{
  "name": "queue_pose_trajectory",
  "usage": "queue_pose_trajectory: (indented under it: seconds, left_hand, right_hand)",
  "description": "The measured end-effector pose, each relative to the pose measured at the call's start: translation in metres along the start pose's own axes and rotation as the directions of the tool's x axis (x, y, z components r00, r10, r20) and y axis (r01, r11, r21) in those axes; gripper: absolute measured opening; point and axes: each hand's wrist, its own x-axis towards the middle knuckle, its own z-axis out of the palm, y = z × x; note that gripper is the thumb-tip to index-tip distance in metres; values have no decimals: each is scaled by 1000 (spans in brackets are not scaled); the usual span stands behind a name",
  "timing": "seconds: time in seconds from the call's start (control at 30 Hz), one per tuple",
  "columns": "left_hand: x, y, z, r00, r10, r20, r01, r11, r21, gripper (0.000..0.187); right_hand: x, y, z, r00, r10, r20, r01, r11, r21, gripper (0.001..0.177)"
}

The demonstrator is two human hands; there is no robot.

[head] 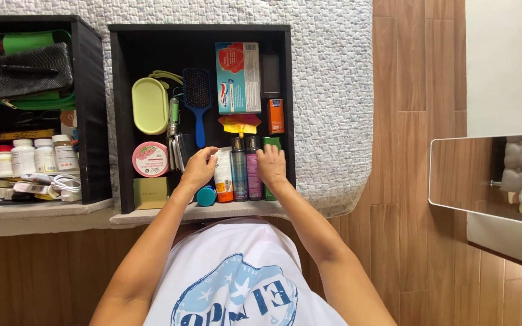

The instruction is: Organize personal care products and toiletries inside storage drawers on a bed.

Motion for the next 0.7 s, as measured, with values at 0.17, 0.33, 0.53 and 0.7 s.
queue_pose_trajectory:
  seconds: [0.17, 0.33, 0.53, 0.7]
  left_hand:
    - [-1, -17, 1, 1000, 16, 23, -19, 989, 149, 34]
    - [-12, -56, 12, 981, -96, 166, 29, 930, 367, 50]
    - [-28, -80, 28, 826, -460, 325, 230, 802, 552, 74]
    - [-27, -95, 35, 915, -266, 303, 96, 874, 476, 66]
  right_hand:
    - [-5, -3, 34, 991, 15, 135, -27, 995, 93, 13]
    - [-2, -23, 22, 988, 1, 156, -41, 967, 252, 19]
    - [-12, -50, 19, 975, -80, 208, 29, 970, 242, 46]
    - [-22, -56, 23, 911, -62, 407, -5, 987, 161, 77]
